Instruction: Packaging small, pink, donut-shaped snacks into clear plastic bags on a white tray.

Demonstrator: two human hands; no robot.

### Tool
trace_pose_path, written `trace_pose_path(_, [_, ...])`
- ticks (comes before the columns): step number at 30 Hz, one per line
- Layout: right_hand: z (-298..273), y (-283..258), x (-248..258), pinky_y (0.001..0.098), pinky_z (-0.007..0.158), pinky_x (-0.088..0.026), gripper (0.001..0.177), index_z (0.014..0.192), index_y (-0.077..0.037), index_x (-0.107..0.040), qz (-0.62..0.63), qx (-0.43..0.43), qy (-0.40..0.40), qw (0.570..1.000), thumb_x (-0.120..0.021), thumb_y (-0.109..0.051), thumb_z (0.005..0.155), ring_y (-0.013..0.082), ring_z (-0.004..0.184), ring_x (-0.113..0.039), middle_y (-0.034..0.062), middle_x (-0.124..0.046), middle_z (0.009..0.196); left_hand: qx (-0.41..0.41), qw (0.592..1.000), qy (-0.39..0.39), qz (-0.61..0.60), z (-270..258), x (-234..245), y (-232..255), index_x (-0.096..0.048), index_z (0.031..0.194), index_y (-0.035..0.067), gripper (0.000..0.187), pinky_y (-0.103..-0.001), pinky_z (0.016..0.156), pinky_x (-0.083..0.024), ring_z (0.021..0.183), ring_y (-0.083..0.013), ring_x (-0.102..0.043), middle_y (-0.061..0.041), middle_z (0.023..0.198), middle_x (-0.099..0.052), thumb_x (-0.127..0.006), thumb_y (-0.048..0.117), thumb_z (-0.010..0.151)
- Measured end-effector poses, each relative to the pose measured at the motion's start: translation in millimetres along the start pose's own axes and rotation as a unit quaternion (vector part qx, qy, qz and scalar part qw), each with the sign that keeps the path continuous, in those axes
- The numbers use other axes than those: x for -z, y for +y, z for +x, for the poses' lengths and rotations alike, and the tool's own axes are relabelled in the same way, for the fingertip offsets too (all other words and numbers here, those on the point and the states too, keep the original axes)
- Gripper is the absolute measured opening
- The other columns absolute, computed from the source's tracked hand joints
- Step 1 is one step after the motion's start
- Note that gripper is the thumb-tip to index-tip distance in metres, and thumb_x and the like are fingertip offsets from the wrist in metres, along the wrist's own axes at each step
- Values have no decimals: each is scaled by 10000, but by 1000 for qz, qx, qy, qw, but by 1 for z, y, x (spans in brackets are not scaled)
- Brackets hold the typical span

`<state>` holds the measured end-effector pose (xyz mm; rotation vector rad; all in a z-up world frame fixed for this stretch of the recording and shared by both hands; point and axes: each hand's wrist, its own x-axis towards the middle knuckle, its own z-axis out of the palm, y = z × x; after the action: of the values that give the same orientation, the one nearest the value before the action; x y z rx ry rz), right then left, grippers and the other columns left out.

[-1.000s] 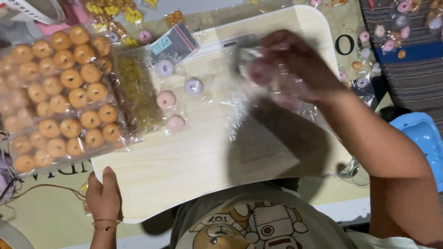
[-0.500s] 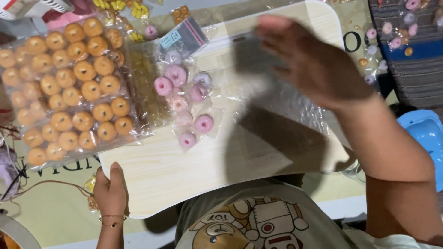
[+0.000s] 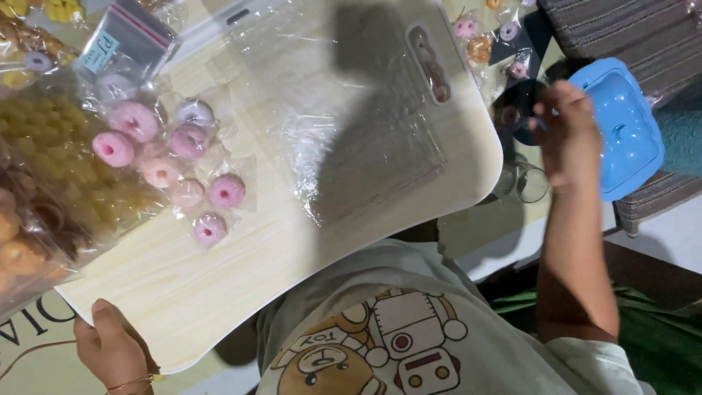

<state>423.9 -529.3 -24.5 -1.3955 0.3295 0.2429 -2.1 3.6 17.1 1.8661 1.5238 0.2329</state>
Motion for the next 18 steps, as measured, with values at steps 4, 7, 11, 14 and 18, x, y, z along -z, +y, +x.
trace_pose_path(4, [-2, 138, -2, 409, 1048, -400, 473, 1396, -79, -404, -335, 274, -55, 900, -626, -42, 980, 275, 1214, -456, 129, -453, 1382, 21, 1000, 12, 2, -1, -1, -1, -481, 1155, 33, 281, -314, 582, -384, 596, -140, -376, -30, 820, -452, -392, 291, 1220])
trace_pose_path(7, [-24, 169, -15, 405, 1025, -408, 436, 1362, -71, -428, -345, 274, -26, 897, -633, -70, 977, 276, 1178, -472, 131, -468, 1338, -43, 998, 21, -31, 4, -3, -13, -498, 1135, 23, 270, -310, 913, -415, 941, -168, -453, -63, 1043, -521, -447, 284, 1178])
trace_pose_path(11, [-41, 192, -18, 395, 972, -429, 366, 1284, -53, -481, -379, 276, 36, 882, -650, -133, 970, 279, 1096, -506, 134, -501, 1240, -33, 987, 5, -159, 2, -3, -13, -459, 1105, 57, 174, -190, 948, -438, 951, -52, -449, 13, 1040, -488, -481, 215, 1175])
trace_pose_path(14, [-30, 195, -8, 389, 936, -442, 333, 1232, -40, -516, -401, 281, 85, 868, -662, -174, 965, 281, 1041, -529, 137, -523, 1174, -46, 986, -2, -163, -2, -2, -8, -512, 1203, 9, 221, -204, 989, -461, 1019, -72, -512, -24, 1118, -549, -482, 223, 1157])
trace_pose_path(18, [0, 190, 6, 379, 883, -462, 313, 1155, -21, -569, -430, 285, 145, 844, -680, -237, 958, 285, 959, -563, 142, -556, 1076, -67, 998, 22, 5, 6, 3, -26, -520, 1107, -44, 345, -351, 841, -439, 876, -205, -481, -111, 965, -516, -498, 279, 1224])
